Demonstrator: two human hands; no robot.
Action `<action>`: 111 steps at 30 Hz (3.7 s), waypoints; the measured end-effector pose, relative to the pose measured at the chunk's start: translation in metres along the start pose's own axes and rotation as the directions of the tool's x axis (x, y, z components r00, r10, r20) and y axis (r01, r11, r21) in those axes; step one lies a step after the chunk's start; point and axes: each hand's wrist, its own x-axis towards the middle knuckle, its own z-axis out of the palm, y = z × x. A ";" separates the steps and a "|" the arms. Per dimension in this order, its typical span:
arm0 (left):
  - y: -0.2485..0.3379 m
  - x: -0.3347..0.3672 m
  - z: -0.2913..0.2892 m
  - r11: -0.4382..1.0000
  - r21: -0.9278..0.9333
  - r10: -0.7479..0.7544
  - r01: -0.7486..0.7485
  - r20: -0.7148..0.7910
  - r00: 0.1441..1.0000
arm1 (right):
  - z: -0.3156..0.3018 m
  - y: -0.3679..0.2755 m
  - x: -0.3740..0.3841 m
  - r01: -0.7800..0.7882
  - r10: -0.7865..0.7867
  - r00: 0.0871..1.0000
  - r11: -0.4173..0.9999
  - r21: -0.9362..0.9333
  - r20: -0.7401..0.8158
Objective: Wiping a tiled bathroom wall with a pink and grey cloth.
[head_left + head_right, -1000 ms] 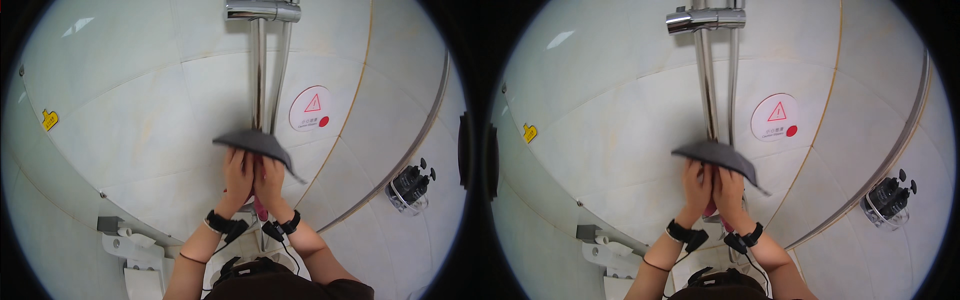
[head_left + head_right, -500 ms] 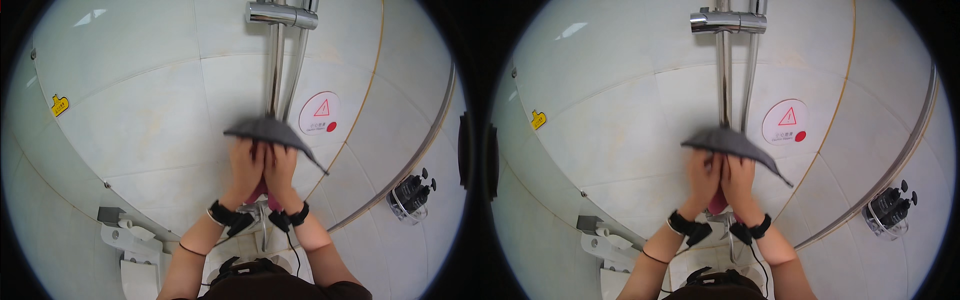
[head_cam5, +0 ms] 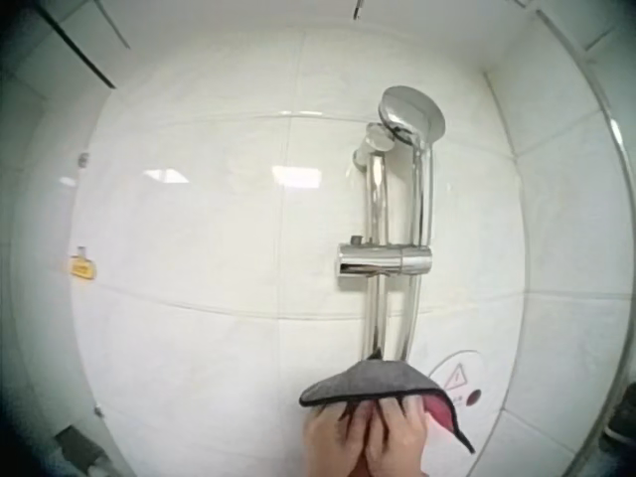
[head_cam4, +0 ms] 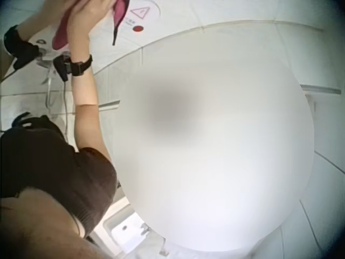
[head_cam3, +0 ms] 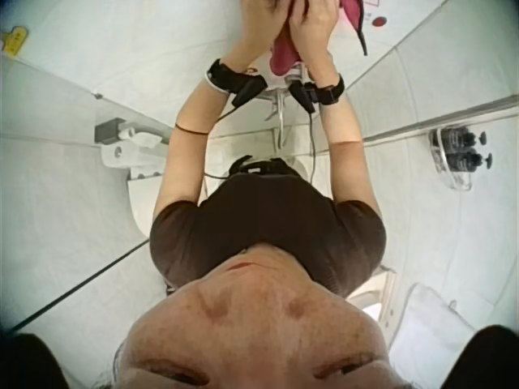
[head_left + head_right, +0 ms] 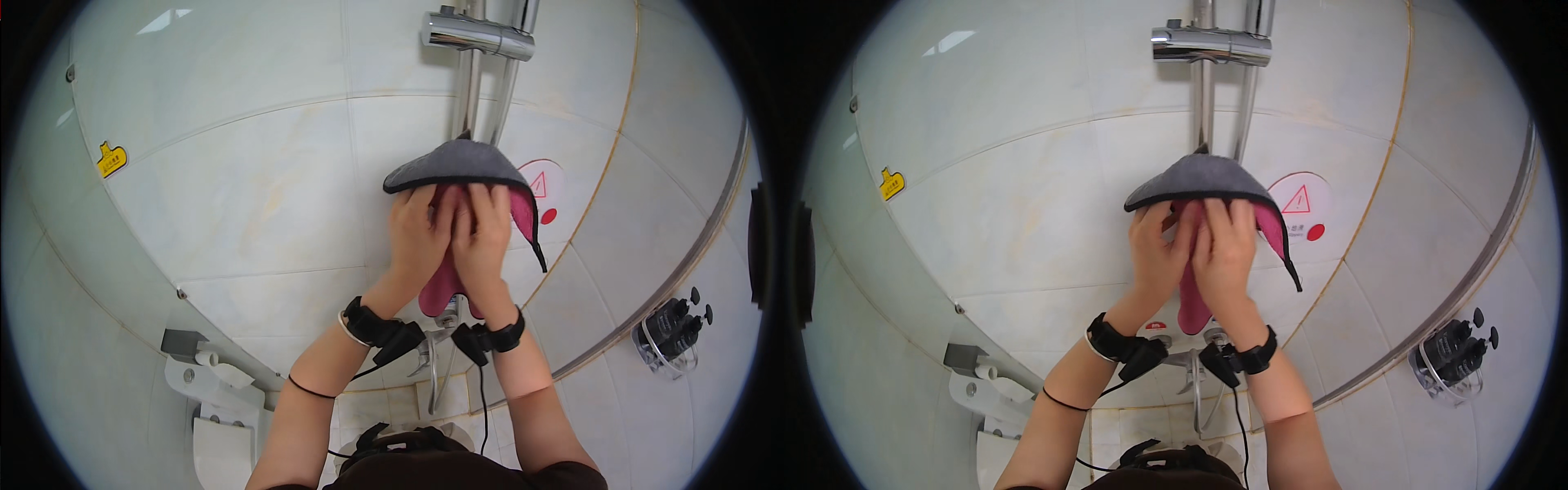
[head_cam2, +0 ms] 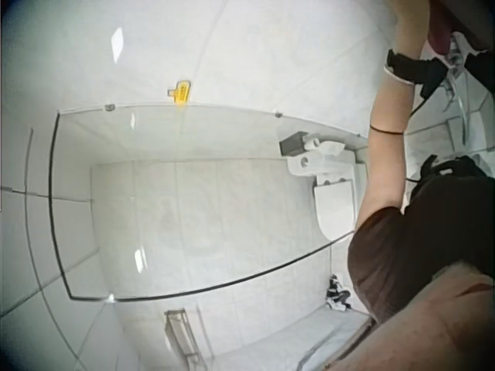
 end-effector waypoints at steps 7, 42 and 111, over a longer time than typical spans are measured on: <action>-0.035 -0.108 0.001 0.983 0.097 -0.165 0.157 0.081 0.983 | -0.006 0.006 -0.118 -0.091 0.105 0.987 0.989 -0.117 0.118; -0.050 -0.109 0.000 0.980 0.198 -0.047 0.031 0.080 0.996 | -0.003 0.017 -0.132 -0.191 0.197 0.962 0.980 -0.049 0.189; -0.089 0.012 -0.154 0.522 0.717 0.374 -0.462 0.294 0.880 | 0.081 -0.028 -0.005 0.406 -0.351 0.777 0.914 0.010 0.523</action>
